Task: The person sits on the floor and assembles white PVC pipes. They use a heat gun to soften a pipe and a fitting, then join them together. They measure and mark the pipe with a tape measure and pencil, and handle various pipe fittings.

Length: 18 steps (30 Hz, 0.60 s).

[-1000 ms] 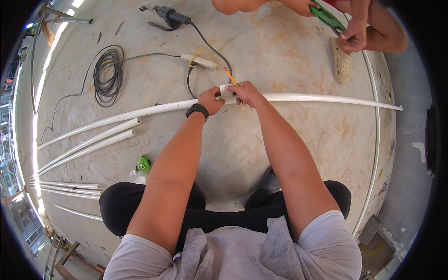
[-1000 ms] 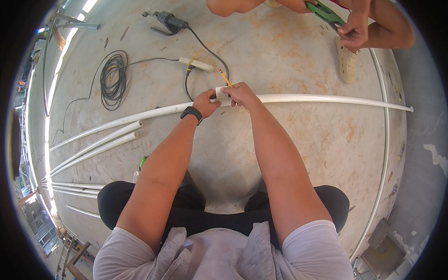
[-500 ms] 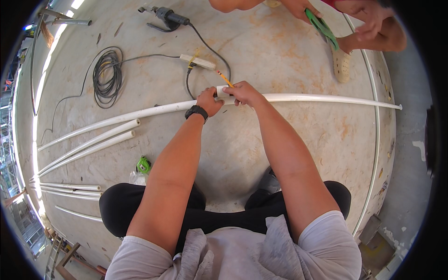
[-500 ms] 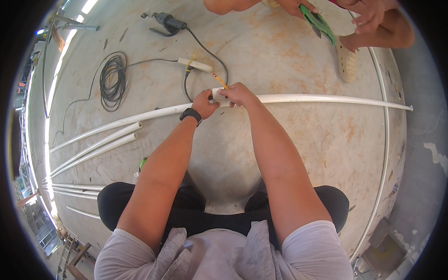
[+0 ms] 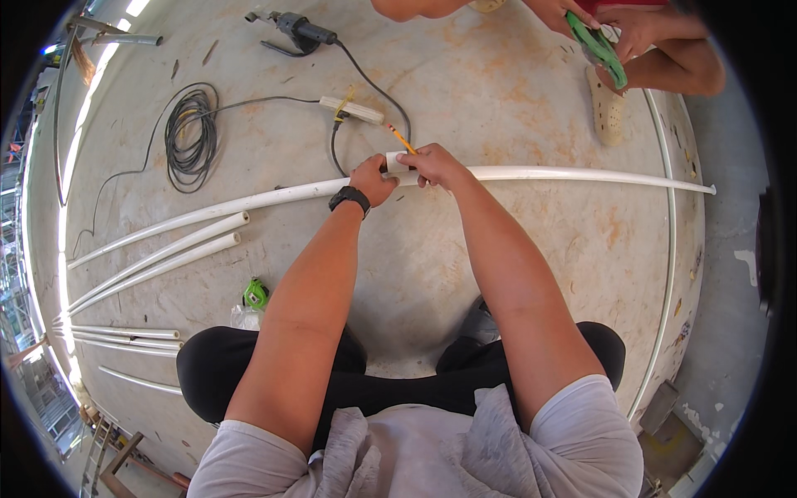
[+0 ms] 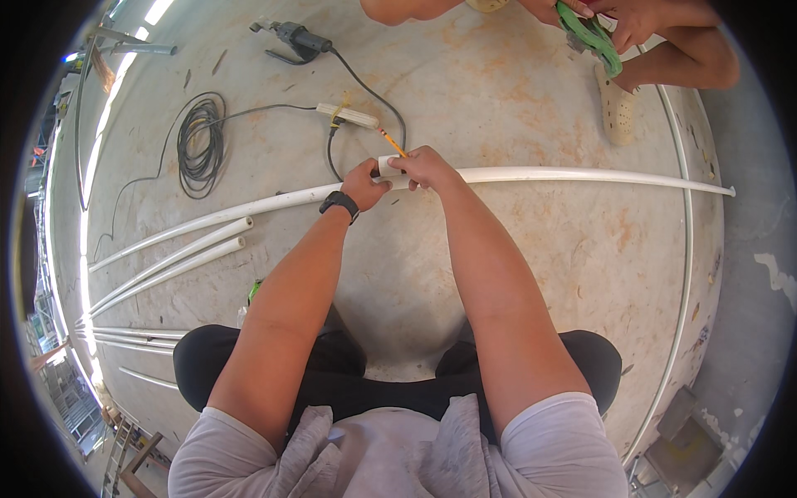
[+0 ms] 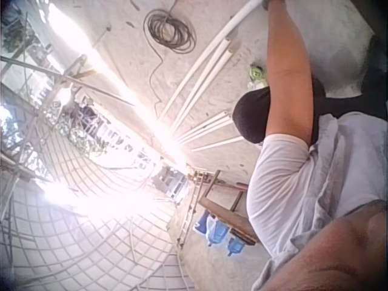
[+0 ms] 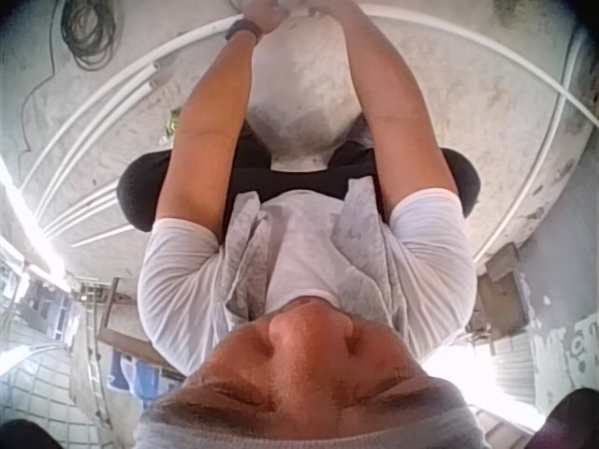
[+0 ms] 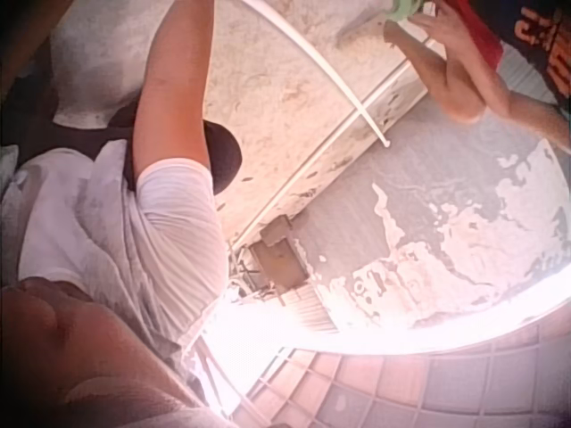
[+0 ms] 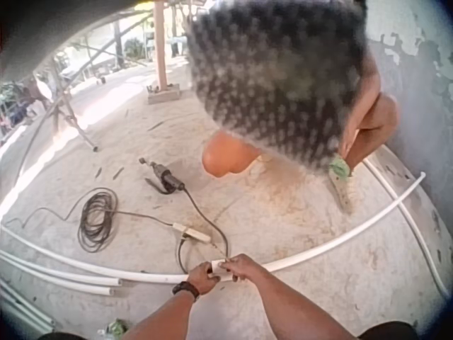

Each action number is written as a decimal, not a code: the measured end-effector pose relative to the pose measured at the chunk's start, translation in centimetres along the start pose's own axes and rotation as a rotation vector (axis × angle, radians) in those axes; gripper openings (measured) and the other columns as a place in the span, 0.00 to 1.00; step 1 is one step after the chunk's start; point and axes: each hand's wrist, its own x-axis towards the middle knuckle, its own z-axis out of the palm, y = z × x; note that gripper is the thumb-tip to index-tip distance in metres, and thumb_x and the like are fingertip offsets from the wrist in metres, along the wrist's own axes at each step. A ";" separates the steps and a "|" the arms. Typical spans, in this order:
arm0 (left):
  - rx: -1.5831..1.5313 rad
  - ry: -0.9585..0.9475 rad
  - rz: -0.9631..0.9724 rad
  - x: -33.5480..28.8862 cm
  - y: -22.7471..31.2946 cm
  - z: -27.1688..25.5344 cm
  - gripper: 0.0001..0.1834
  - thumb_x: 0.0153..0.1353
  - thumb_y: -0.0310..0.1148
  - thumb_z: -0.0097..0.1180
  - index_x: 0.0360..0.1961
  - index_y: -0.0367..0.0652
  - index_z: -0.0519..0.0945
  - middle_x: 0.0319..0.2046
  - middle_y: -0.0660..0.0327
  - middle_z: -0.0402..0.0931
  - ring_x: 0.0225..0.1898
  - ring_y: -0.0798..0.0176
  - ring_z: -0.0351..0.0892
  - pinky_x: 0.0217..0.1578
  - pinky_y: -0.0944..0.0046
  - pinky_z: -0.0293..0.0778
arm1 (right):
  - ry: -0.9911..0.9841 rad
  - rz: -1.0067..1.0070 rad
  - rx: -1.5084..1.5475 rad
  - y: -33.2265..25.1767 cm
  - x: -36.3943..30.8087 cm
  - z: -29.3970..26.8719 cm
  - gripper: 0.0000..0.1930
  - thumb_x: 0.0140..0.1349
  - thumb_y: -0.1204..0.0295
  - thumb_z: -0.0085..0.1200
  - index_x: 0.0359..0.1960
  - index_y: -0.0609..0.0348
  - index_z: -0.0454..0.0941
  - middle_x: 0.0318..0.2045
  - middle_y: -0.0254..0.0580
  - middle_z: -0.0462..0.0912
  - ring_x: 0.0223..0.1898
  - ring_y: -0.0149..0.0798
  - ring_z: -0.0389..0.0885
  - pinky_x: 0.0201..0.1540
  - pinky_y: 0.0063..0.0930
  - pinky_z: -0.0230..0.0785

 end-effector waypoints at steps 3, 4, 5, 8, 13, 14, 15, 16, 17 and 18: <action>0.001 -0.005 -0.005 0.0 0.0 -0.1 0.22 0.51 0.40 0.69 0.40 0.36 0.76 0.34 0.48 0.82 0.36 0.48 0.84 0.41 0.53 0.77 | -0.005 -0.002 0.002 0.1 0.1 0.0 0.23 0.64 0.52 0.63 0.36 0.66 0.85 0.22 0.38 0.81 0.15 0.29 0.75 0.16 0.24 0.58; -0.002 -0.005 -0.003 0.0 0.0 -0.1 0.22 0.51 0.40 0.69 0.40 0.36 0.76 0.33 0.48 0.82 0.36 0.48 0.84 0.41 0.53 0.77 | -0.005 -0.006 0.006 0.1 0.1 0.0 0.23 0.64 0.52 0.63 0.36 0.66 0.85 0.22 0.38 0.81 0.15 0.29 0.75 0.16 0.24 0.58; -0.001 -0.007 -0.003 0.0 0.0 -0.1 0.22 0.51 0.40 0.69 0.40 0.36 0.76 0.33 0.48 0.82 0.36 0.48 0.84 0.41 0.53 0.77 | -0.004 -0.008 0.010 0.2 0.1 0.0 0.23 0.64 0.52 0.63 0.36 0.66 0.85 0.23 0.38 0.81 0.15 0.29 0.75 0.16 0.24 0.58; -0.002 -0.008 0.003 0.0 0.0 -0.1 0.22 0.51 0.40 0.69 0.41 0.36 0.76 0.33 0.48 0.82 0.36 0.48 0.84 0.41 0.53 0.77 | -0.004 -0.007 0.011 0.2 0.3 0.0 0.23 0.63 0.52 0.63 0.35 0.66 0.84 0.23 0.38 0.81 0.15 0.29 0.75 0.15 0.24 0.58; -0.001 -0.011 -0.001 0.0 0.0 -0.1 0.22 0.52 0.40 0.69 0.41 0.36 0.77 0.33 0.48 0.82 0.36 0.48 0.84 0.40 0.53 0.77 | -0.003 0.001 0.020 0.2 0.3 0.0 0.23 0.63 0.52 0.64 0.35 0.66 0.84 0.22 0.38 0.81 0.15 0.29 0.75 0.15 0.24 0.58; -0.002 -0.019 -0.010 0.0 0.0 -0.1 0.22 0.52 0.40 0.69 0.41 0.36 0.77 0.33 0.48 0.82 0.36 0.48 0.84 0.41 0.53 0.77 | -0.001 -0.002 0.024 0.2 0.2 0.1 0.23 0.63 0.52 0.64 0.35 0.66 0.84 0.22 0.38 0.80 0.15 0.29 0.75 0.15 0.24 0.58; -0.002 -0.019 -0.012 0.1 -0.1 -0.1 0.22 0.52 0.40 0.69 0.41 0.36 0.77 0.33 0.48 0.82 0.36 0.48 0.84 0.41 0.53 0.77 | 0.000 -0.006 0.029 0.2 0.2 0.1 0.23 0.63 0.52 0.64 0.35 0.66 0.84 0.22 0.38 0.80 0.15 0.29 0.75 0.15 0.24 0.58; -0.001 -0.020 -0.012 0.1 -0.1 -0.1 0.22 0.52 0.40 0.69 0.41 0.36 0.77 0.33 0.48 0.83 0.36 0.48 0.84 0.41 0.53 0.77 | -0.002 -0.007 0.028 0.2 0.2 0.0 0.23 0.63 0.52 0.64 0.35 0.66 0.84 0.22 0.38 0.80 0.15 0.29 0.75 0.15 0.24 0.58; -0.007 -0.022 -0.015 0.1 -0.1 -0.1 0.22 0.52 0.40 0.69 0.42 0.36 0.77 0.34 0.48 0.83 0.37 0.48 0.84 0.41 0.53 0.77 | -0.004 -0.008 0.027 0.2 0.2 0.0 0.23 0.63 0.53 0.64 0.35 0.66 0.84 0.22 0.38 0.80 0.15 0.29 0.75 0.15 0.24 0.58; -0.013 -0.023 -0.018 0.1 -0.1 -0.1 0.22 0.52 0.40 0.69 0.42 0.36 0.77 0.34 0.48 0.83 0.37 0.48 0.84 0.42 0.53 0.77 | -0.006 -0.009 0.026 0.2 0.2 0.0 0.23 0.63 0.53 0.64 0.35 0.66 0.84 0.22 0.38 0.81 0.15 0.29 0.75 0.15 0.24 0.58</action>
